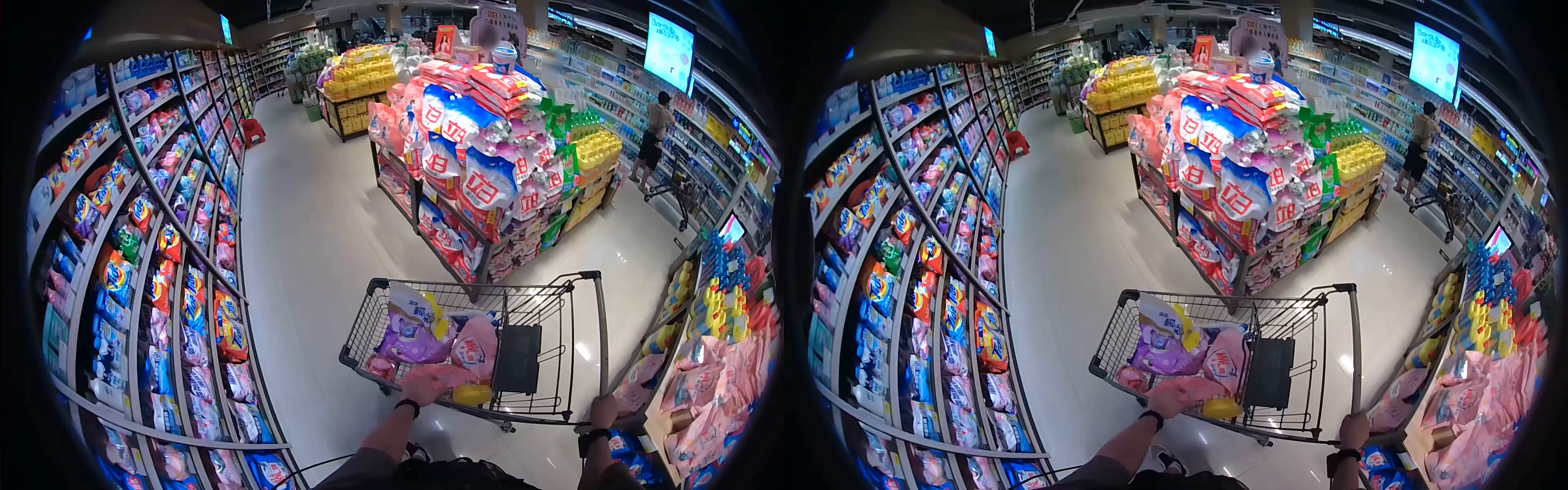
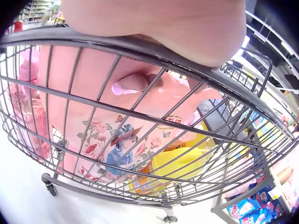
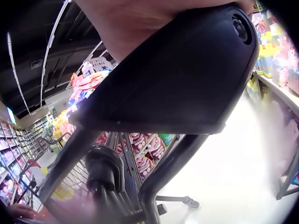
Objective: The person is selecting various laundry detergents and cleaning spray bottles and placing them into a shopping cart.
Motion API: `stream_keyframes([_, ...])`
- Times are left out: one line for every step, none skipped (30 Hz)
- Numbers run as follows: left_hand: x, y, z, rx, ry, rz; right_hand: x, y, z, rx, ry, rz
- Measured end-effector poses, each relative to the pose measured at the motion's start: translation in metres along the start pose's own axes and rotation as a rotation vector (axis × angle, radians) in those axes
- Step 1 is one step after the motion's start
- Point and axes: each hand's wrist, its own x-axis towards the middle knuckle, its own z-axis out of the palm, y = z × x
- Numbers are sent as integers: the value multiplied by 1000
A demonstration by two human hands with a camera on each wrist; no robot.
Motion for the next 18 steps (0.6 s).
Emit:
stream_keyframes([9, -8, -19, 87, -45, 74, -3, -14, 5, -21, -14, 1])
stream_keyframes([21, -23, -30, 89, -36, 71, -8, -28, 10, -43, -27, 2])
stream_keyframes([37, -41, -37, 54, -15, 101, -16, -46, 15, -36, -26, -4])
stream_keyframes([53, -56, -43, 17, 3, 137, -24, -62, 20, -15, -20, 12])
stream_keyframes([69, -67, -52, 13, 11, 141, -31, -83, 18, 5, -8, 28])
stream_keyframes([85, -79, -64, 11, -51, 104, -40, -111, 10, 50, 0, 59])
stream_keyframes([101, -92, -75, 13, -115, 65, -42, -119, 23, 47, 14, 49])
stream_keyframes([118, -106, -79, 12, -109, 69, -44, -136, 30, 44, 28, 39])
stream_keyframes([133, -119, -81, 51, -24, 87, -45, -151, 34, 26, 6, 58])
stream_keyframes([151, -133, -81, 89, 61, 103, -46, -174, 30, 8, -15, 77])
stream_keyframes([169, -145, -88, 50, 83, 118, -35, -182, 41, 44, -34, 76])
stream_keyframes([194, -155, -95, 49, 88, 121, -22, -197, 57, 46, -29, 75])
stream_keyframes([203, -158, -111, 40, 33, 40, -23, -222, 55, 59, -23, 81])
stream_keyframes([216, -162, -126, 31, -22, -42, -22, -246, 56, 73, -18, 86])
stream_keyframes([236, -169, -134, 19, -23, -48, -16, -266, 60, 78, 38, 58])
stream_keyframes([253, -175, -140, 16, -30, -61, -3, -288, 61, 71, 27, 52])
stream_keyframes([275, -185, -149, 13, -3, -55, 10, -316, 61, 167, -62, 117])
stream_keyframes([292, -195, -158, 9, 24, -49, 20, -340, 62, 262, -152, 182])
